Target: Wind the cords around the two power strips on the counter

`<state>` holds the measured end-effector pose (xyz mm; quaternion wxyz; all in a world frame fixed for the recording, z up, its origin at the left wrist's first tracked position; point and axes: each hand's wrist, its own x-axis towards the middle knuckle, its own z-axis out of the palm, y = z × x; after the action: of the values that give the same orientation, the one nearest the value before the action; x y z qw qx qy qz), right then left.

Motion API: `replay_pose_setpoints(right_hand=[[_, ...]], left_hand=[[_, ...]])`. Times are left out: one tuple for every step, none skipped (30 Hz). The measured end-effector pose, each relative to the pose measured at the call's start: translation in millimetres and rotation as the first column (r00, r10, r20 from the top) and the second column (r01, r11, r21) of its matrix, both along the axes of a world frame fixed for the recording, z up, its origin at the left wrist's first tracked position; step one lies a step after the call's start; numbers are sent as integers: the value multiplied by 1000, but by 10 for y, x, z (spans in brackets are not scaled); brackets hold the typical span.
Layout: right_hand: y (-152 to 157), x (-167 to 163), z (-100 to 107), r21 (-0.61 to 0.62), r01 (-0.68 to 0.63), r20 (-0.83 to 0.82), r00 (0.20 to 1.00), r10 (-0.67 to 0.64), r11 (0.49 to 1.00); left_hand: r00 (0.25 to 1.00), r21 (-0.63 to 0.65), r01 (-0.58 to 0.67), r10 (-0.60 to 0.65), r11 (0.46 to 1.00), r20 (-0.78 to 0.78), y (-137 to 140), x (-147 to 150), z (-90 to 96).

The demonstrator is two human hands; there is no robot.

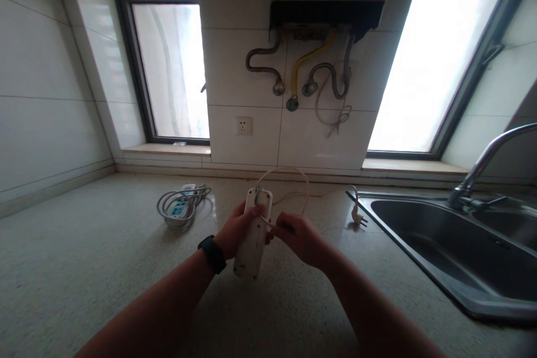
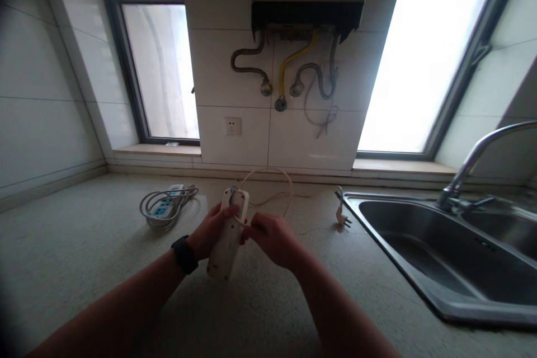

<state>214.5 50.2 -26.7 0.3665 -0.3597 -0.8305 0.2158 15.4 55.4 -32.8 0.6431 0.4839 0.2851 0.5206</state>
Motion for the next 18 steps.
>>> replay_pose_setpoints(right_hand=[[29,9,-21,-46,6,-53,999,-9,999],[57,19,-40,-89,6,-105,994,-16,996],[82,30,-55,-121,0,-156,988,-18,993],[102,42,-65,-139,-11,-199,980,-17,990],[116,54,-70,-149,-26,-232,973,-9,989],[124,64,-71,-153,-46,-256,967,5,987],[125,73,-67,-157,-72,-271,962,27,985],[122,79,-62,-163,-102,-279,959,54,981],[115,83,-56,-167,-133,-286,955,81,977],[106,86,-50,-166,-160,-293,950,106,973],[96,88,-46,-161,-185,-296,946,131,970],[87,90,-43,-156,-208,-294,943,155,966],[78,94,-42,-153,-227,-291,940,176,962],[70,99,-41,-150,-241,-290,938,190,959],[62,104,-41,-150,-249,-293,935,198,957],[54,110,-39,-150,-257,-298,933,204,955],[44,113,-35,-144,-259,-301,931,207,955],[31,112,-28,-134,-261,-302,929,212,956]], left_hand=[[1000,-17,17,-17,1000,11,4,-13,-7],[999,-32,35,-34,999,17,8,-25,-15],[998,-47,56,-55,997,19,11,-36,-23],[997,-59,82,-81,995,15,12,-46,-31],[994,-68,112,-112,991,10,11,-56,-39],[989,-74,147,-147,986,4,9,-63,-48],[982,-76,187,-188,979,2,5,-70,-56],[973,-73,228,-229,971,4,0,-74,-66],[963,-66,271,-271,960,10,-6,-78,-77],[949,-58,314,-314,948,15,-11,-81,-91],[934,-52,358,-358,932,18,-16,-84,-106],[916,-51,402,-402,914,18,-19,-88,-125],[897,-56,443,-443,895,16,-21,-92,-146],[876,-74,482,-483,873,11,-22,-96,-169],[852,-101,521,-523,847,4,-23,-100,-194],[829,-133,554,-559,822,0,-25,-103,-219],[806,-164,585,-592,795,2,-28,-103,-243],[781,-189,614,-624,766,7,-33,-102,-265]])
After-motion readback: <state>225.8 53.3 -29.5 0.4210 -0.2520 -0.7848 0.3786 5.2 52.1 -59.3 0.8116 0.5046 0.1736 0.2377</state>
